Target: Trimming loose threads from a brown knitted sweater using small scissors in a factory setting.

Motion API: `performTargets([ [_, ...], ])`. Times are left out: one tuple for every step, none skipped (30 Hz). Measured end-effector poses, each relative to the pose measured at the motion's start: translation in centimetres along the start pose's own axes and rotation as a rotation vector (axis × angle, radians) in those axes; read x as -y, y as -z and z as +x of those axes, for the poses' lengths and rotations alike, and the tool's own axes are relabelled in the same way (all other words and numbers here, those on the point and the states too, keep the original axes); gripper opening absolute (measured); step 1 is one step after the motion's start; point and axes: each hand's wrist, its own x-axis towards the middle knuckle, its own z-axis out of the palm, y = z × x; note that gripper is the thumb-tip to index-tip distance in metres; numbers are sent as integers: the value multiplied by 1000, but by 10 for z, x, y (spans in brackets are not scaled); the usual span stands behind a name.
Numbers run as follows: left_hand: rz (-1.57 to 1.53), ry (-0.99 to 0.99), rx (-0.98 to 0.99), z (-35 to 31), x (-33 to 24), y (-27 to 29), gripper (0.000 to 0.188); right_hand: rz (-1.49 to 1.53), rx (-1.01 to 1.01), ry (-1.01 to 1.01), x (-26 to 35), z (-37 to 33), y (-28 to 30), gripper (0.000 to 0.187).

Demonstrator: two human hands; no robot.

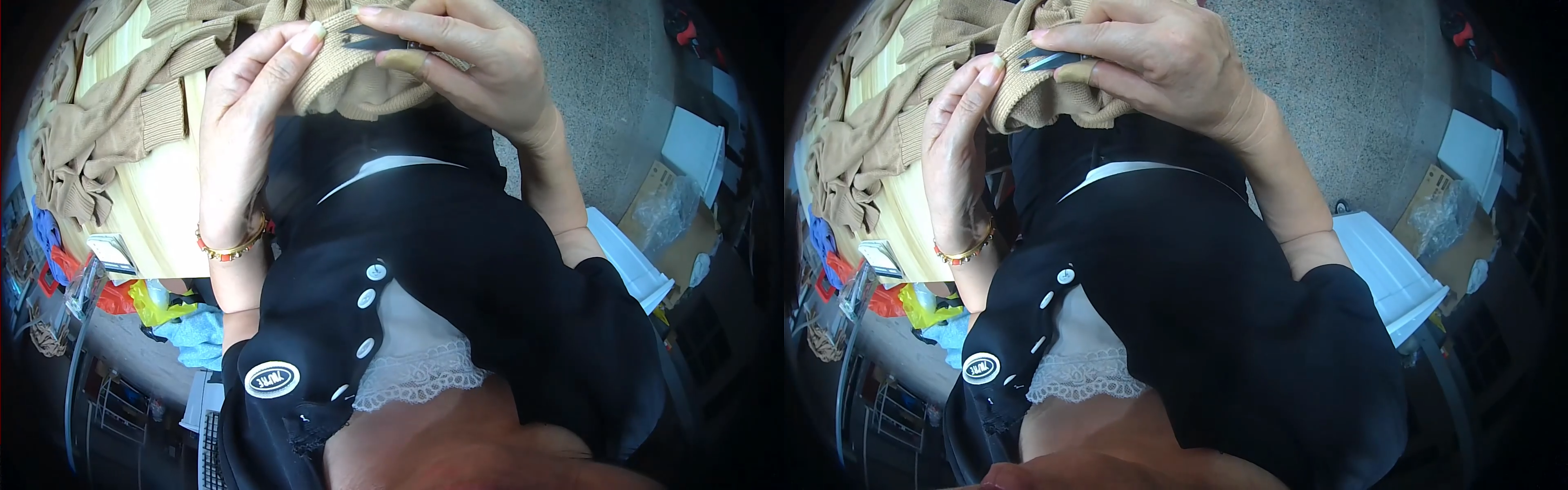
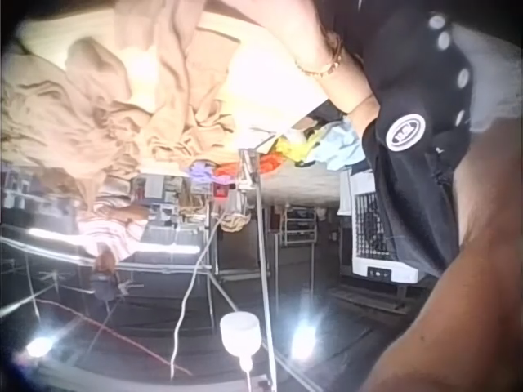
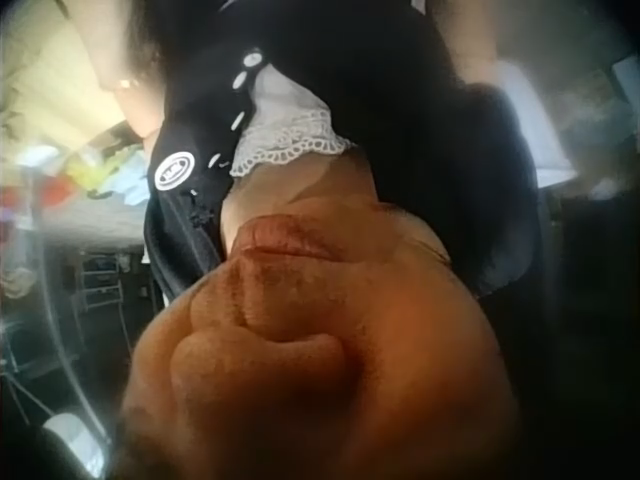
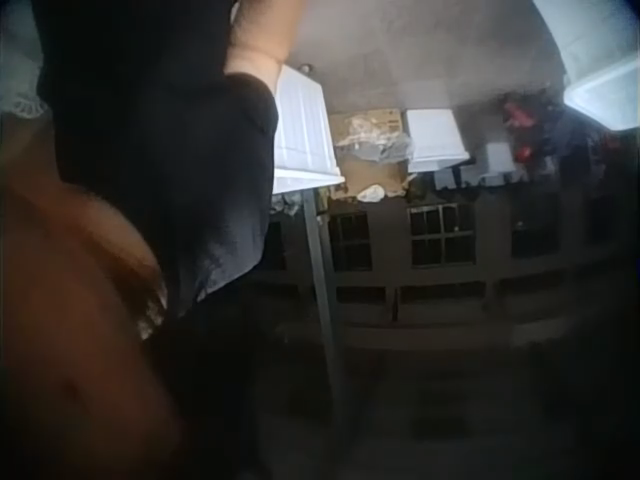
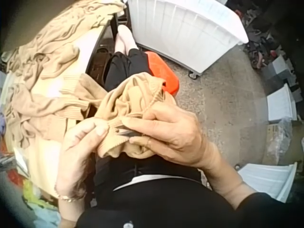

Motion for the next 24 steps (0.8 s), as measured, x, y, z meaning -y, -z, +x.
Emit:
performTargets([
  [-8, 2, -1, 0, 0, 0, 28, 8, -3, 5, -1, 0, -1, 33],
  [-8, 3, -2, 0, 1, 2, 28, 9, -3, 5, -1, 0, -1, 33],
  [15, 25, 2, 1, 1, 5, 28, 9, -2, 5, -1, 0, -1, 32],
  [37, 47, 7, 1, 1, 6, 28, 9, 0, 6, -1, 0, -1, 31],
  [36, 47, 7, 0, 2, 6, 28, 9, 0, 5, -1, -1, -1, 31],
  [22, 54, -6, 0, 3, 6, 28, 68, 1, -6, -2, -1, -1, 31],
  [8, 60, -19, -1, 4, 6, 28, 128, 3, -17, -4, -1, -2, 31],
  [7, 60, -16, 0, 3, 4, 28, 125, 2, -19, -16, -1, -7, 31],
  [-8, 56, -9, 0, 3, 2, 28, 86, -82, 237, -38, -1, -17, 31],
  [-22, 53, -4, 1, 2, 1, 27, 47, -164, 492, -50, -1, -22, 32],
  [-21, 54, -5, 1, 2, 2, 27, 48, -165, 492, -50, -1, -23, 32],
  [-21, 57, 3, 1, 2, 4, 27, 42, -162, 486, -50, -2, -22, 32],
  [-20, 60, 12, 1, 2, 5, 27, 36, -159, 479, -49, -2, -22, 32],
  [-21, 61, 8, 1, 4, 6, 27, 40, -157, 480, -37, -2, -17, 32],
  [-23, 53, -9, 1, 6, 7, 27, 69, -63, 230, -15, -1, -8, 32],
  [-26, 46, -21, 1, 7, 7, 27, 91, 28, -23, -3, -1, -2, 31],
  [-25, 46, -20, 1, 7, 7, 27, 90, 27, -23, -3, -1, -2, 31],
  [-28, 46, -12, 1, 6, 7, 27, 101, 16, -16, -3, -2, -3, 31],
  [-30, 47, -5, 1, 6, 7, 27, 112, 6, -8, -4, -2, -3, 30],
  [-30, 47, -5, 1, 6, 7, 27, 112, 6, -8, -3, -2, -3, 30],
  [-37, 52, 7, 1, 6, 7, 27, 113, 4, -7, -3, -2, -2, 30],
  [-44, 57, 19, 1, 6, 7, 27, 113, 3, -5, -3, -2, -2, 30],
  [-45, 56, 17, 1, 6, 7, 27, 114, 4, -4, -4, -2, -2, 30],
  [-53, 46, 19, 0, 6, 6, 28, 115, 26, -15, -4, -3, -1, 30],
])
